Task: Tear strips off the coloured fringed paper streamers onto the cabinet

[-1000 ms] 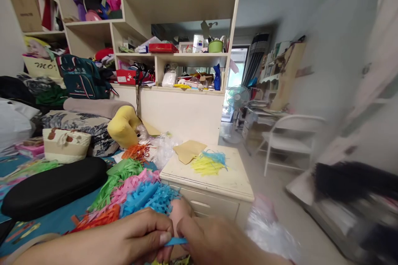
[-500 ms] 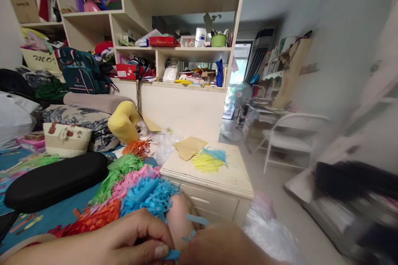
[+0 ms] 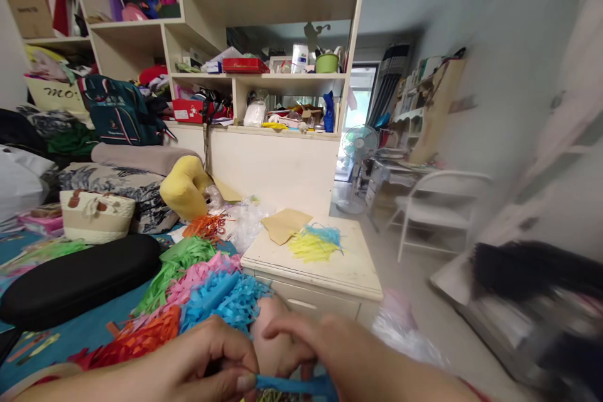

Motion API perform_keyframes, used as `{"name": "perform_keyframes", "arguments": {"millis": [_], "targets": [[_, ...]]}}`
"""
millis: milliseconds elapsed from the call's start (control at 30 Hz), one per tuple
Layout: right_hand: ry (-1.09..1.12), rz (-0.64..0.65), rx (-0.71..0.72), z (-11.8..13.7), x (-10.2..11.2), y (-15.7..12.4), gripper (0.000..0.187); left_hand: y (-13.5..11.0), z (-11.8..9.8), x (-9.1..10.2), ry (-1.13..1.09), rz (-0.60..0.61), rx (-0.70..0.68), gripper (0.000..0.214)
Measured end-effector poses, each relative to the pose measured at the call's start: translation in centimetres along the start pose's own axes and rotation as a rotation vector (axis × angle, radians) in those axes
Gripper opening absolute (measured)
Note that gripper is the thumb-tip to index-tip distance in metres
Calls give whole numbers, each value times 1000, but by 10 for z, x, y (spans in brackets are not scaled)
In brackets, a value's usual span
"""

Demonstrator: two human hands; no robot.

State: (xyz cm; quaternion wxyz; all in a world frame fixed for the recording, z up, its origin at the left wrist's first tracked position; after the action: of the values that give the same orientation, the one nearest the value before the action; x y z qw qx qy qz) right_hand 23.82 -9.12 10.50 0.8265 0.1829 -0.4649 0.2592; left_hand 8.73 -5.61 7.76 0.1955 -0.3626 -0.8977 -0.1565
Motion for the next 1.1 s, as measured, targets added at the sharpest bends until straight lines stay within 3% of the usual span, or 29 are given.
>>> {"name": "perform_keyframes", "arguments": {"millis": [100,200,367,467,667,833,1100], "targets": [[64,87,-75,3,-3,15,15,-1,-3,1,112,-30,-107,13],[109,180,-112,-2,-14,27,26,-3,1,2,131,-39,-133,14],[251,195,-195,-22,-18,30,29,3,23,-1,-86,28,84,20],[452,267,-149,-33,-22,32,31,9,33,-7,-343,75,129,23],[853,283,73,-55,-44,68,46,26,52,3,-659,-140,-150,20],[1042,298,27,-77,-69,114,53,33,93,18,-779,-311,-50,25],[977,420,-48,-106,-92,176,60,49,151,47,-842,-474,-38,25]]}}
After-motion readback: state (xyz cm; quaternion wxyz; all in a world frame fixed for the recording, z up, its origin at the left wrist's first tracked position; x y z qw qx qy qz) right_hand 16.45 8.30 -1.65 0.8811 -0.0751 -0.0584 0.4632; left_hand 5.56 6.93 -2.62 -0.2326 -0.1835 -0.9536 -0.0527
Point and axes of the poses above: each hand's wrist, its own y-axis towards the middle knuckle, its own x-axis out of the back of the hand, z = x × y, the point moved 5 cm from there along y, towards the middle knuckle, and after that the axes turned 4 degrees about -z, right-handed, at the moved point
